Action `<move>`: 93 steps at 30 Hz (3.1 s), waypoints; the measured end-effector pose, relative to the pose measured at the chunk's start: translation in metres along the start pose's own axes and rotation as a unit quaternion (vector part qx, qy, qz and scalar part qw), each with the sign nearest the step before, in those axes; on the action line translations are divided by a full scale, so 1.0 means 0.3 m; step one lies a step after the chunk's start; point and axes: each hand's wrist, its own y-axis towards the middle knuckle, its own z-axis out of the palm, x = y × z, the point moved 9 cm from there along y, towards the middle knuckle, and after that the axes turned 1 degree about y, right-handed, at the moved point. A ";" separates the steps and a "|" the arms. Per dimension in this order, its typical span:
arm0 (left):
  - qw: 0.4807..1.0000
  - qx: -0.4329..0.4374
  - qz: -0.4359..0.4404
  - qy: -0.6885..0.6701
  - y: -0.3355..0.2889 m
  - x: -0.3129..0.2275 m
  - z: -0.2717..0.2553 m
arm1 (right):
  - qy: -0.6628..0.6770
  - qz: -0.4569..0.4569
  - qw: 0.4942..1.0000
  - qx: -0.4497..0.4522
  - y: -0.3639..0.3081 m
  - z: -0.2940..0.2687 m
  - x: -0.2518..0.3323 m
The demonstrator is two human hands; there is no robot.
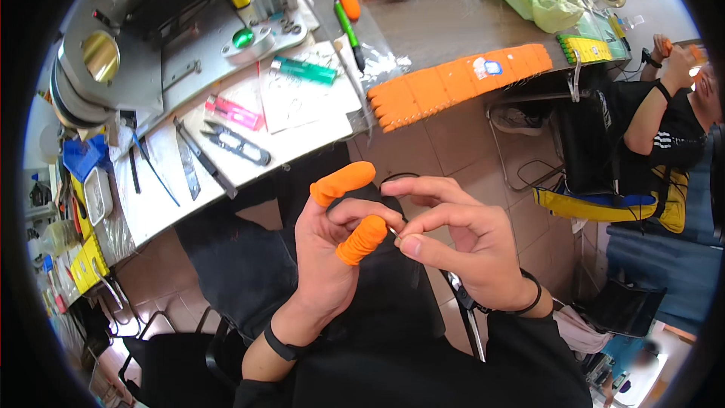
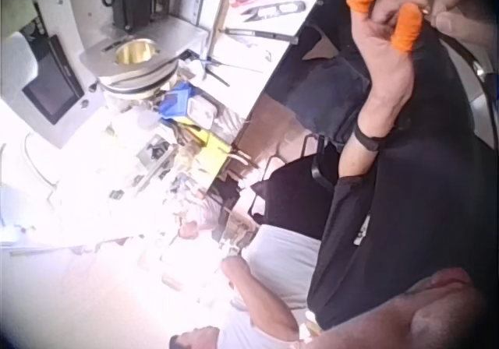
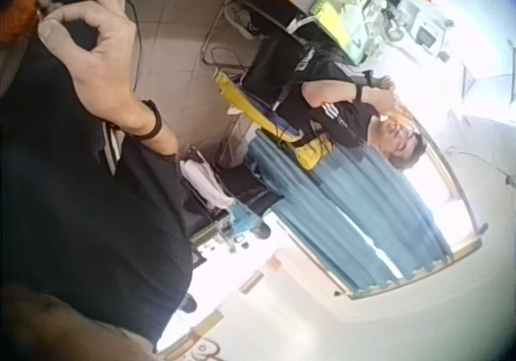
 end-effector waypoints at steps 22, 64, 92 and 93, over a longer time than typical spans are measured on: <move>0.893 0.045 -0.012 0.448 0.542 -0.007 0.240 | 0.192 0.010 0.972 -0.136 0.214 -0.404 -0.334; 0.819 0.052 0.080 0.566 0.539 -0.024 0.284 | -0.027 -0.010 0.985 -0.173 0.190 -0.449 -0.413; 0.776 0.119 0.236 0.573 0.213 -0.225 0.236 | -0.431 -0.382 0.747 -0.333 -0.038 -0.342 0.083; 0.769 0.124 0.259 0.571 0.197 -0.242 0.237 | -0.434 -0.379 0.746 -0.333 -0.066 -0.331 0.112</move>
